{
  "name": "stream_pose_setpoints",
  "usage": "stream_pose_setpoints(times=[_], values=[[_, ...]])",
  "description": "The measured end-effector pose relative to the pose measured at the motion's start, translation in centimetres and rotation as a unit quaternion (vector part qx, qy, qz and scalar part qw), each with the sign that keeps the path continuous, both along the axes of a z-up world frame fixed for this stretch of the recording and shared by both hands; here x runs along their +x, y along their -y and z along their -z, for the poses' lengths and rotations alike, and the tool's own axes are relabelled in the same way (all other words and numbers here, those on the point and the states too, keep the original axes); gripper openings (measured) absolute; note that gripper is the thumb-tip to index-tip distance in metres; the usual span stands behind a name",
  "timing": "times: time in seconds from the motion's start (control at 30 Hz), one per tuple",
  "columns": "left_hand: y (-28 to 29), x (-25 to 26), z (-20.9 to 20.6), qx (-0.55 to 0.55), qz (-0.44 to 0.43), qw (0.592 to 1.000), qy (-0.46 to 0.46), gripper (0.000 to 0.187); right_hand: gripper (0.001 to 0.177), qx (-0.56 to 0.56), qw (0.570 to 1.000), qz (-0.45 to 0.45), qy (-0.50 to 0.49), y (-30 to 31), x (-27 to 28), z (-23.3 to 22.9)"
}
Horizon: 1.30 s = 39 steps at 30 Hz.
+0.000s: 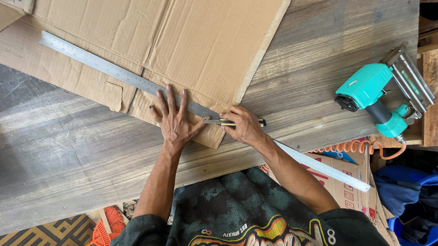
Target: The person cuts a large flattened cardboard box on a workbench using a metal ruler as a straightedge and a utility knife. They repeatedly reposition the ruler and make straight cuts along its edge to separate sections of the cardboard.
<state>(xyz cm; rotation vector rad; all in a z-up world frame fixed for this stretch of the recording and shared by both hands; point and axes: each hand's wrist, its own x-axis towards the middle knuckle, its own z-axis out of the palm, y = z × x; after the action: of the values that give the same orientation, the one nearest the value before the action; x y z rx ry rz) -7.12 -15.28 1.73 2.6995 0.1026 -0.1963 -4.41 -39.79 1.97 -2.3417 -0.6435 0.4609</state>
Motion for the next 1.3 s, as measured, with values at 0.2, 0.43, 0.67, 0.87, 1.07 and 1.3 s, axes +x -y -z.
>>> stream_pose_setpoints(times=[0.2,0.43,0.67,0.87,1.07,1.3], values=[[-0.1,0.2,0.0,0.003,-0.002,1.0,-0.004,0.107,0.025,0.015,1.0,-0.004,-0.012,0.4,0.2,0.2],[0.1,0.6,-1.2,-0.026,-0.024,0.998,-0.048,0.111,0.018,0.024,0.987,0.091,-0.131,4.2,1.5,-0.9],[0.2,0.7,-1.7,-0.025,-0.026,0.998,-0.05,0.112,0.039,-0.031,0.995,0.035,-0.09,4.5,-1.2,0.3],[0.2,0.6,-1.5,-0.025,-0.027,0.998,-0.052,0.112,0.036,-0.006,0.998,0.04,-0.044,4.2,-1.7,0.0],[0.2,0.7,-1.6,-0.023,-0.027,0.998,-0.053,0.11,0.033,0.003,0.997,0.051,-0.054,3.9,-1.2,-0.4],[0.2,0.7,-2.0,-0.024,-0.027,0.998,-0.058,0.11,0.028,0.0,0.997,0.05,-0.067,3.8,-1.1,-0.8]])
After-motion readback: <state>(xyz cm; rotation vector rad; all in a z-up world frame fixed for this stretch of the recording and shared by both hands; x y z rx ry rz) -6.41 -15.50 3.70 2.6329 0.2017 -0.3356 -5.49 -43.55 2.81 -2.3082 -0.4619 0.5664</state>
